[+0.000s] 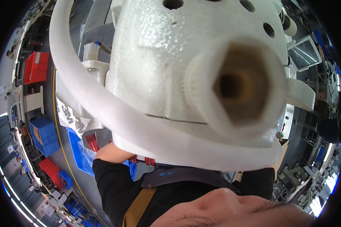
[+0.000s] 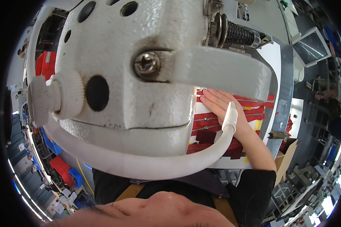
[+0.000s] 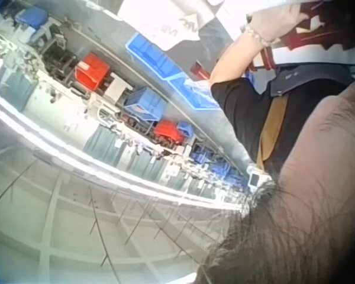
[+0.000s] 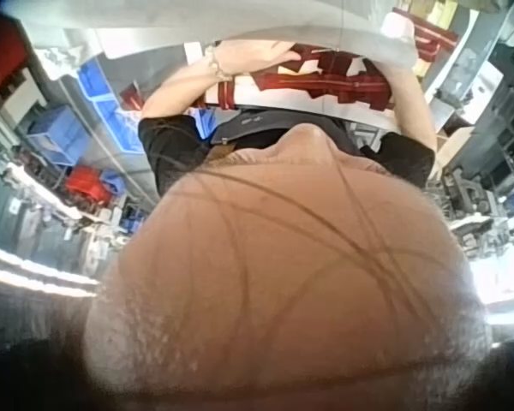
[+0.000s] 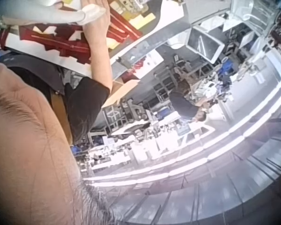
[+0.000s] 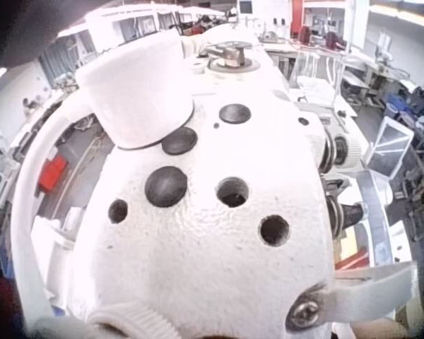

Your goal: Assembling small leather or synthetic strap components at a sewing or assembly station.

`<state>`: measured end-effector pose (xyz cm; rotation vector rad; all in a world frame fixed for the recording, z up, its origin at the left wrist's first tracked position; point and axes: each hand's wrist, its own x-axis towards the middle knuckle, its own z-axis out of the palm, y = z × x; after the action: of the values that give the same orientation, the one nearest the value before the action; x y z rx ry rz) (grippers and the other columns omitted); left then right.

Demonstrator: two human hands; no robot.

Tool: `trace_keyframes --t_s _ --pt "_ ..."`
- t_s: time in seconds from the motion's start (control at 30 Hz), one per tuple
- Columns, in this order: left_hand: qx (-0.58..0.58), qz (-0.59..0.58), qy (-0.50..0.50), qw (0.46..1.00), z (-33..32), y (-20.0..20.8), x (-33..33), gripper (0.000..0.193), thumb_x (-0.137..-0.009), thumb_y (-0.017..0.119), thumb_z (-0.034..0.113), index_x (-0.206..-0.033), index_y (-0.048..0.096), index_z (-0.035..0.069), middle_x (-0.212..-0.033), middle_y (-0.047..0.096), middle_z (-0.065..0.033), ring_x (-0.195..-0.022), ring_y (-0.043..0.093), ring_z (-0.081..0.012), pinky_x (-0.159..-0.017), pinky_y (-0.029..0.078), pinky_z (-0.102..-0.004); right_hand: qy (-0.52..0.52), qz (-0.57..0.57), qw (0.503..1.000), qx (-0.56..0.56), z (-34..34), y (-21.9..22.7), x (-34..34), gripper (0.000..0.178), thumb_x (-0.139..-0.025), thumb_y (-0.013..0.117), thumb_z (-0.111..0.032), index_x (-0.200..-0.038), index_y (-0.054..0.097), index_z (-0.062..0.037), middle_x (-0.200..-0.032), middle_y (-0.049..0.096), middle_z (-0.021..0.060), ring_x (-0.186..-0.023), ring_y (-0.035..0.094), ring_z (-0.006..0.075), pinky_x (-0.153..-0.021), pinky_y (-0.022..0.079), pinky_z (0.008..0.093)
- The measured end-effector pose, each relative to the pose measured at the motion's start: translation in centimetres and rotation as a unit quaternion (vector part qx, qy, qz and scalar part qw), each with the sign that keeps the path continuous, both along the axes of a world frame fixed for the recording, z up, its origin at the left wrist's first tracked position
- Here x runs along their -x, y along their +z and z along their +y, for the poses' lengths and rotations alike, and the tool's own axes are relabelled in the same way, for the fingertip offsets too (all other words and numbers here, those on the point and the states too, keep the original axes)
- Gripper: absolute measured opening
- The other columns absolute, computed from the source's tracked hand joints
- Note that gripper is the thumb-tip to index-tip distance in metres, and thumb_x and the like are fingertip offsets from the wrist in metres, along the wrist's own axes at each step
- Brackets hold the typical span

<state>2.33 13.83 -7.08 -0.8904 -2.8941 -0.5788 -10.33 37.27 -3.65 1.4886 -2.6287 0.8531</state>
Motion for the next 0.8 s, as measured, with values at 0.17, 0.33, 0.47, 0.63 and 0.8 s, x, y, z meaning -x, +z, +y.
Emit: trace_keyframes --t_s 0.17,0.33,0.47,0.63,0.8 --pt "-0.003 0.001 0.013 1.000 0.2 -0.1 0.1 0.044 -0.088 0.059 0.035 -0.122 0.057 0.007 -0.122 0.058 -0.0105 -0.114 0.054 -0.0223 -0.097 0.041 -0.0359 0.003 0.006 1.000 0.019 0.0 -0.4 0.3 0.036 -0.074 0.055 -0.002 -0.109 0.066 -0.0071 -0.115 0.065 0.0096 -0.105 0.063 0.0257 -0.088 0.050 0.0390" --pt "-0.010 -0.001 0.024 1.000 0.6 -0.3 -0.2 0.044 -0.088 0.059 0.035 -0.122 0.057 0.007 -0.122 0.058 -0.0103 -0.113 0.054 -0.0222 -0.096 0.041 -0.0358 -0.003 0.010 1.000 0.008 -0.1 -0.1 0.0 0.034 -0.072 0.056 0.000 -0.104 0.067 -0.0053 -0.111 0.066 0.0109 -0.099 0.064 0.0267 -0.082 0.052 0.0373" --pt "-0.019 -0.002 0.032 0.999 0.9 -0.1 -0.6 0.044 -0.088 0.059 0.034 -0.122 0.057 0.007 -0.121 0.059 -0.0102 -0.112 0.055 -0.0222 -0.096 0.042 -0.0357 0.002 0.031 1.000 -0.006 0.5 -1.0 -0.2 0.031 -0.070 0.056 0.001 -0.099 0.067 -0.0041 -0.107 0.067 0.0120 -0.098 0.065 0.0257 -0.081 0.052 0.0375" --pt "-0.019 -0.003 0.047 0.999 1.5 -0.1 -1.0 0.043 -0.089 0.058 0.034 -0.122 0.057 0.007 -0.121 0.059 -0.0100 -0.111 0.055 -0.0221 -0.095 0.042 -0.0356 0.018 0.043 0.999 -0.003 0.5 -1.2 0.2 0.030 -0.069 0.057 0.001 -0.096 0.067 -0.0040 -0.105 0.067 0.0119 -0.098 0.065 0.0256 -0.085 0.052 0.0384" --pt "-0.022 -0.003 0.058 0.998 1.6 -0.1 -1.2 0.043 -0.089 0.058 0.033 -0.122 0.057 0.007 -0.120 0.059 -0.0099 -0.110 0.056 -0.0220 -0.095 0.042 -0.0355 0.026 0.069 0.997 0.006 0.0 -1.0 0.6 0.030 -0.068 0.057 0.002 -0.096 0.068 -0.0042 -0.105 0.067 0.0117 -0.097 0.065 0.0260 -0.087 0.051 0.0392"
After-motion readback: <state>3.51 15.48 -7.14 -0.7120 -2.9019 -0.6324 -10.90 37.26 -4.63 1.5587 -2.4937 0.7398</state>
